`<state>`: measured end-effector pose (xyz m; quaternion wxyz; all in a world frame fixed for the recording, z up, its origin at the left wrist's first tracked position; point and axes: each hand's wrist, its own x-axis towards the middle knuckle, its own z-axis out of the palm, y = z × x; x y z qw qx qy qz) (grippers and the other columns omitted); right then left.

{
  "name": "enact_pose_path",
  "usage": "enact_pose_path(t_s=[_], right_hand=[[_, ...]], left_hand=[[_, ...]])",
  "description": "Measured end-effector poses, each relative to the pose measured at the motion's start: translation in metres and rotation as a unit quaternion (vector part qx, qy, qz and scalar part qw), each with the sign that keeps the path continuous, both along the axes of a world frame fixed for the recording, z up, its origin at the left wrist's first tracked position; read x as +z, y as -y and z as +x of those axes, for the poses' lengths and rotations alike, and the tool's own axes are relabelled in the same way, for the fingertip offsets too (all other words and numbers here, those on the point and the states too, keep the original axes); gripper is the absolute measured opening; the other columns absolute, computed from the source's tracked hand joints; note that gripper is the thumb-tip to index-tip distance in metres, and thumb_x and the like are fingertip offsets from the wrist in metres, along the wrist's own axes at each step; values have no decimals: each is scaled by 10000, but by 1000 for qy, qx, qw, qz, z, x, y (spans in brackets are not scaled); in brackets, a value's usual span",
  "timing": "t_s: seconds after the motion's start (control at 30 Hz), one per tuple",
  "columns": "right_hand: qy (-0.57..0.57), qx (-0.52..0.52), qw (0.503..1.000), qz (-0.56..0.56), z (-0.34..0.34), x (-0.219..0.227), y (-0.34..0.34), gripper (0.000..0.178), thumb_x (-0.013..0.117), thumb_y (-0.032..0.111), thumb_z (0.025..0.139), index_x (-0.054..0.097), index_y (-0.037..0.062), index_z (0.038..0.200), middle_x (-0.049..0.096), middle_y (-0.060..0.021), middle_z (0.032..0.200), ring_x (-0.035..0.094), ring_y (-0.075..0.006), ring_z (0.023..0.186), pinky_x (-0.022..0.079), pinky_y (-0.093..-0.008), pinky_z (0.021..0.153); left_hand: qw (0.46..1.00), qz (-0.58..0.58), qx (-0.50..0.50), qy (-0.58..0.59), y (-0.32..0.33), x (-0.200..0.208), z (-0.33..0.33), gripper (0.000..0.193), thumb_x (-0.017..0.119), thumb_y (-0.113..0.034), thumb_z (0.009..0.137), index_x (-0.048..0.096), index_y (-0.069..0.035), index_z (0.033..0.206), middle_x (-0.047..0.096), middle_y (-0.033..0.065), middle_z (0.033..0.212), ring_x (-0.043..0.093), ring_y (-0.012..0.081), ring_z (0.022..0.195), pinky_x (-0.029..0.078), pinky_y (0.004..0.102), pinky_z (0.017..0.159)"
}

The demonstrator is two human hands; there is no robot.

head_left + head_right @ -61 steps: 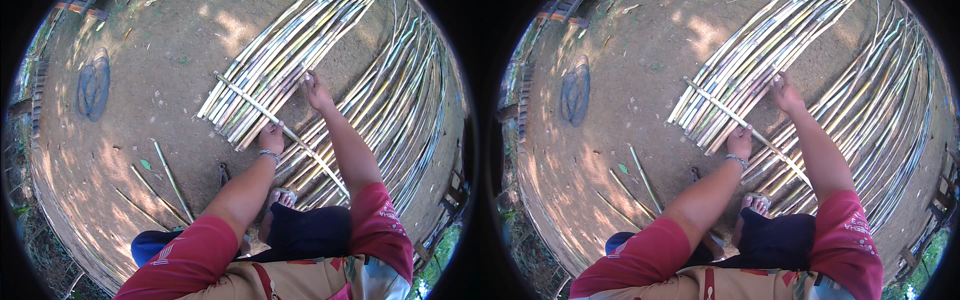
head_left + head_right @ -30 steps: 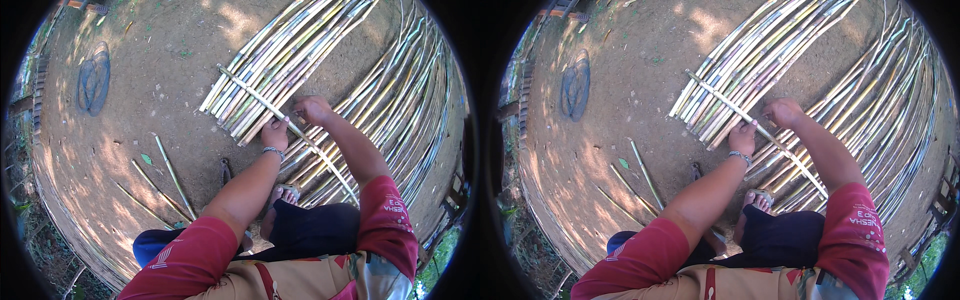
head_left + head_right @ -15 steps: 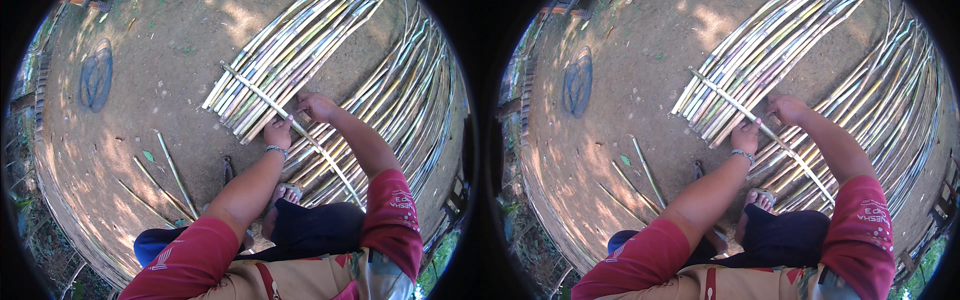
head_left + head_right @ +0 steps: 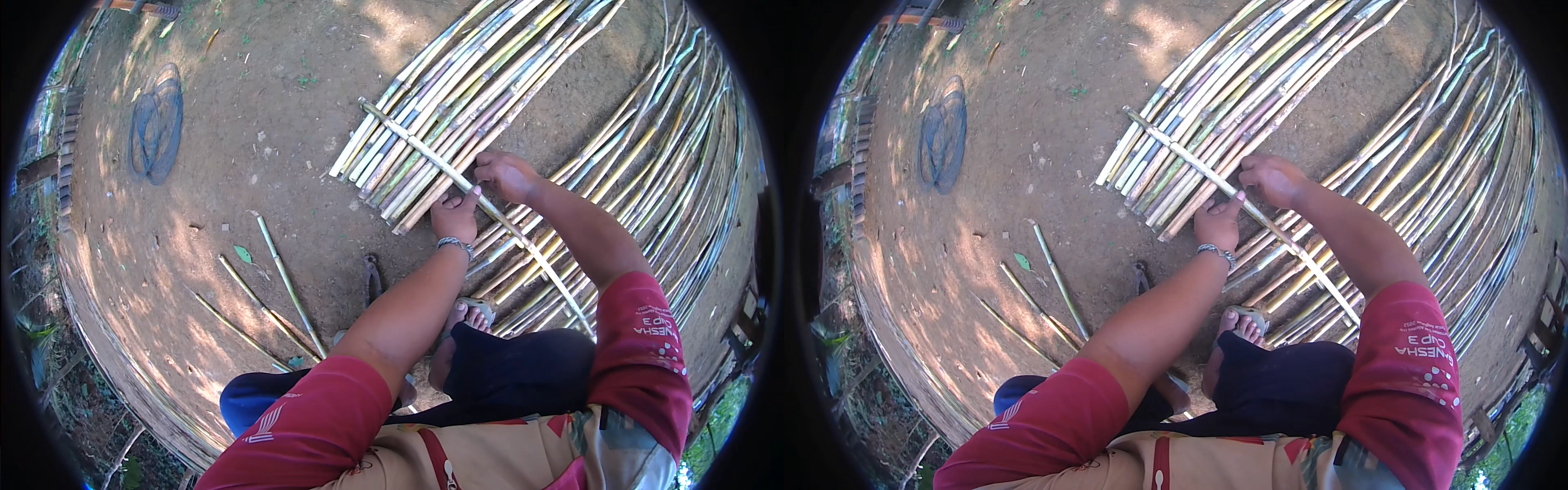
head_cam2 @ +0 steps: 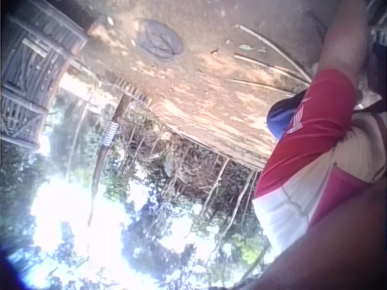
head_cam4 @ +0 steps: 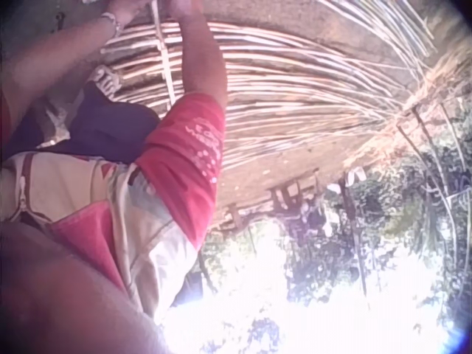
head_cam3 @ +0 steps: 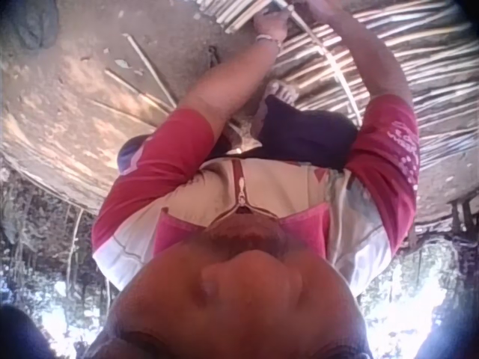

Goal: The person sits on the ground and weaves thin bamboo strips into a larger bamboo mat structure. They use a pair of pliers to cut and trim the bamboo strips as they work.

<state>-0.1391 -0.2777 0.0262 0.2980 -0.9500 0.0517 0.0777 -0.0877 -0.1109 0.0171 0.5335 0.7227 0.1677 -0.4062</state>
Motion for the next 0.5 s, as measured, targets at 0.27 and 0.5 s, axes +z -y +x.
enact_pose_path(t_s=[0.27, 0.5], right_hand=[[-71, -17, 997, 18, 2, 2, -6, 185, 675, 20, 754, 724, 111, 908, 627, -89, 969, 640, -328, 1016, 533, -422, 866], [-133, -150, 979, 23, 10, 3, -14, 91, 682, 112, 809, 707, 83, 893, 678, -136, 983, 655, -345, 974, 532, -443, 875]], left_hand=[[999, -39, 7, -7, -10, -27, -1, 859, 925, -299, 747, 448, 108, 1335, 650, 157, 1037, 624, 193, 904, 520, 304, 808], [999, -28, -18, -23, -11, -11, 3, 848, 935, -329, 732, 479, 89, 1312, 656, 115, 905, 600, 155, 742, 508, 289, 647]])
